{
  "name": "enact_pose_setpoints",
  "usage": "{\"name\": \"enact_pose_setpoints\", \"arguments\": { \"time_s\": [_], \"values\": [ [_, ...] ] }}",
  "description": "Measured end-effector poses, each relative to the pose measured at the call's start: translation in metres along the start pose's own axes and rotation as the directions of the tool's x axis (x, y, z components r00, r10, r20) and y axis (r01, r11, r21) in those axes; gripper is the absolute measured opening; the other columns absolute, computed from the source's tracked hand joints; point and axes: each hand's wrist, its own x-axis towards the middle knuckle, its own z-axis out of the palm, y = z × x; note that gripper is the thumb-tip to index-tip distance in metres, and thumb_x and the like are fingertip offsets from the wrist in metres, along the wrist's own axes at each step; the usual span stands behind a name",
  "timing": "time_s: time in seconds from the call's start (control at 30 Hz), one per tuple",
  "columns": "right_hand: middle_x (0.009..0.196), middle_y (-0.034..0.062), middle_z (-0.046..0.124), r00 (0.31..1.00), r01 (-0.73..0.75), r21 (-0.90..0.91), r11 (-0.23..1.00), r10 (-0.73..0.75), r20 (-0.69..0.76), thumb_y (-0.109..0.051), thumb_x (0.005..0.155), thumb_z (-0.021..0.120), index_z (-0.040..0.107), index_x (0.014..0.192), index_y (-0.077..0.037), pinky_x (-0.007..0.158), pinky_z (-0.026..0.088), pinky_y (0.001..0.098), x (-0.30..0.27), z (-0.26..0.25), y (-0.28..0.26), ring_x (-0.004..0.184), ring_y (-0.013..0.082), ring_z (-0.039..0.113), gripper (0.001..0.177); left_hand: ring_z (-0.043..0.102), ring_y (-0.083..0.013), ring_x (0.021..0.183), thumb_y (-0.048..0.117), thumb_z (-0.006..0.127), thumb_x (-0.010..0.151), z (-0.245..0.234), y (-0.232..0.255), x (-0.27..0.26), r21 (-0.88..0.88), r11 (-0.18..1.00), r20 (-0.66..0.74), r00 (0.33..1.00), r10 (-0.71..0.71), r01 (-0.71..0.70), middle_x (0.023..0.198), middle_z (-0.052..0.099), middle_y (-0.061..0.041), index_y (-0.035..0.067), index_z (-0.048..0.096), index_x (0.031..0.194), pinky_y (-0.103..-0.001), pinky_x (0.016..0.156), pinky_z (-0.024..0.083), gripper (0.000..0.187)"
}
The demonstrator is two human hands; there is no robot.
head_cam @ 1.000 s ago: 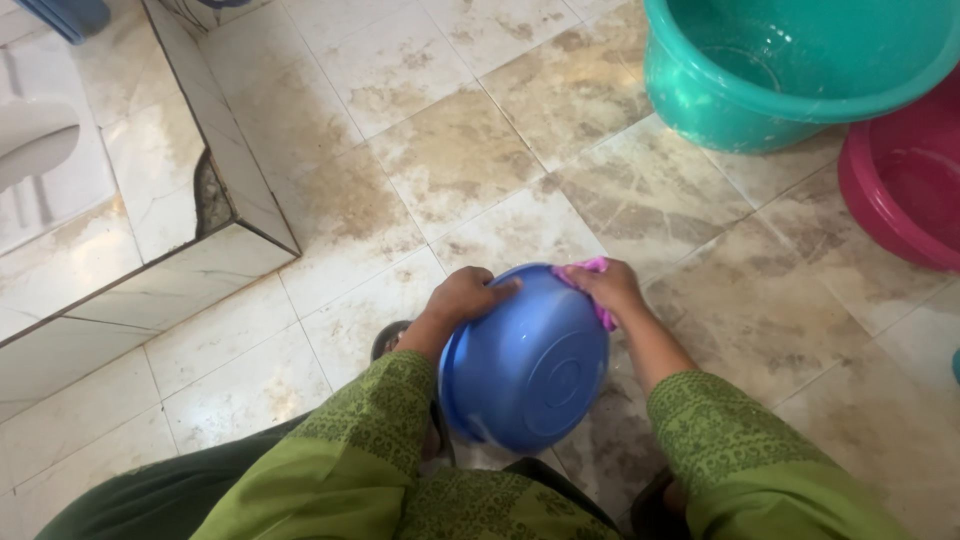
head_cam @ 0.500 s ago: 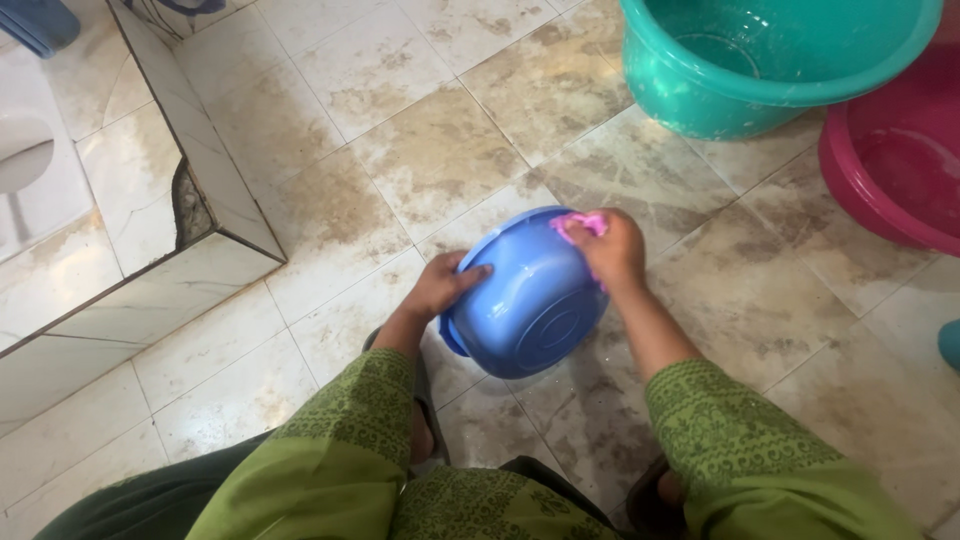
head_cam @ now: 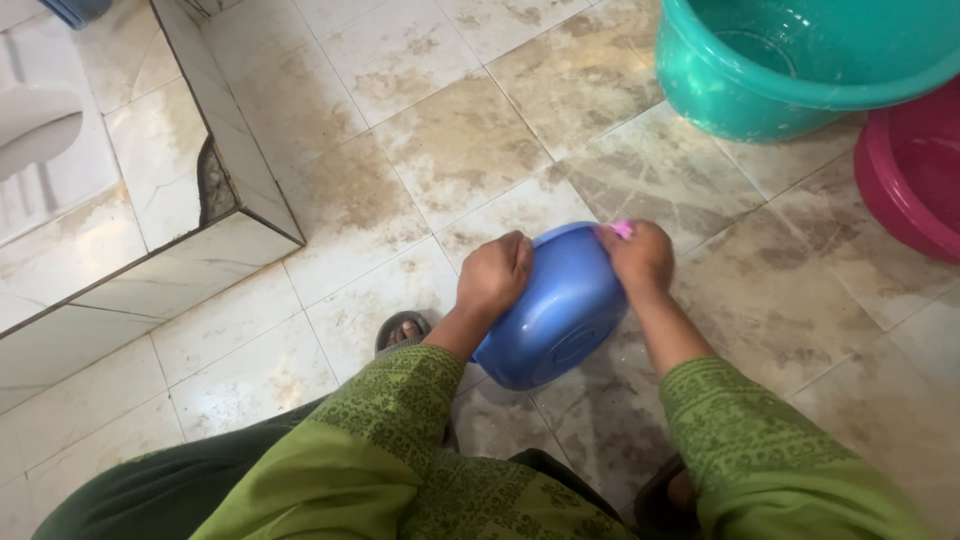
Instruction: The person scrubs the inside and outside of a green basin with a pink cloth, then rinses the cloth in a blue basin. They proceed to scrub the inside and outside of the blue basin with the same cloth.
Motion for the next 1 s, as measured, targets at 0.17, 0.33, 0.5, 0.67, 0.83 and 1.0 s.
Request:
{"name": "enact_pose_setpoints", "arguments": {
  "time_s": [0.17, 0.33, 0.5, 0.67, 0.83, 1.0],
  "values": [
    [0.090, 0.0054, 0.076, 0.635, 0.691, -0.278, 0.668, -0.744, -0.210, -0.021, 0.068, 0.080, 0.075, 0.080, -0.015, 0.075, 0.056, 0.0423, -0.051, 0.022, -0.045, 0.085, 0.0330, 0.071, 0.014, 0.065, -0.0466, 0.093, 0.035, 0.044, 0.103, 0.009, -0.014, 0.003, -0.041, 0.999, -0.033, 0.999, -0.019, 0.018, 0.091, 0.070, -0.025, 0.006, 0.067, 0.095, -0.055, 0.084, 0.049, 0.037],
    [0.087, 0.0155, 0.073, 0.993, 0.060, -0.069, 0.996, -0.053, 0.107, -0.040, 0.083, 0.085, 0.076, 0.086, -0.007, 0.074, 0.055, 0.0432, -0.001, -0.002, -0.015, 0.078, 0.0321, 0.071, 0.034, 0.065, -0.0469, 0.089, 0.035, 0.043, 0.103, 0.006, -0.013, -0.009, -0.047, 0.999, -0.003, 1.000, 0.009, -0.010, 0.089, 0.069, -0.025, 0.007, 0.066, 0.095, -0.055, 0.082, 0.050, 0.036],
    [0.091, 0.0127, 0.075, 0.988, -0.060, -0.031, 0.998, 0.064, 0.139, -0.039, 0.084, 0.082, 0.077, 0.092, -0.010, 0.079, 0.056, 0.0416, -0.001, -0.006, -0.011, 0.084, 0.0294, 0.073, 0.031, 0.065, -0.0476, 0.088, 0.035, 0.044, 0.102, 0.010, -0.005, -0.006, -0.014, 0.999, 0.011, 0.999, 0.038, -0.038, 0.087, 0.069, -0.025, 0.006, 0.065, 0.095, -0.056, 0.081, 0.049, 0.036],
    [0.112, 0.0065, 0.071, 0.808, 0.588, -0.116, 0.801, -0.588, 0.035, -0.025, 0.080, 0.079, 0.080, 0.100, -0.014, 0.091, 0.052, 0.0416, -0.059, 0.007, -0.041, 0.107, 0.0317, 0.062, 0.023, 0.064, -0.0479, 0.089, 0.034, 0.044, 0.104, 0.010, -0.024, 0.004, -0.026, 0.998, -0.045, 0.997, 0.064, -0.065, 0.087, 0.068, -0.026, 0.005, 0.066, 0.093, -0.056, 0.081, 0.049, 0.038],
    [0.118, 0.0120, 0.067, 0.947, 0.316, -0.139, 0.939, -0.304, 0.103, -0.038, 0.089, 0.075, 0.077, 0.103, -0.012, 0.093, 0.050, 0.0437, -0.010, -0.001, -0.016, 0.110, 0.0348, 0.061, 0.030, 0.064, -0.0473, 0.086, 0.035, 0.043, 0.103, 0.006, -0.019, 0.000, -0.073, 0.996, -0.013, 0.998, 0.058, -0.059, 0.086, 0.068, -0.026, 0.005, 0.065, 0.095, -0.055, 0.080, 0.049, 0.038],
    [0.110, 0.0195, 0.072, 0.935, -0.023, -0.091, 0.996, 0.054, 0.350, -0.044, 0.097, 0.065, 0.075, 0.113, -0.015, 0.092, 0.055, 0.0453, 0.009, -0.015, -0.012, 0.101, 0.0389, 0.070, 0.035, 0.064, -0.0473, 0.086, 0.035, 0.043, 0.103, 0.007, -0.010, -0.002, -0.031, 0.999, 0.014, 0.999, 0.039, -0.038, 0.086, 0.067, -0.027, 0.005, 0.065, 0.095, -0.055, 0.080, 0.049, 0.038]
  ]
}}
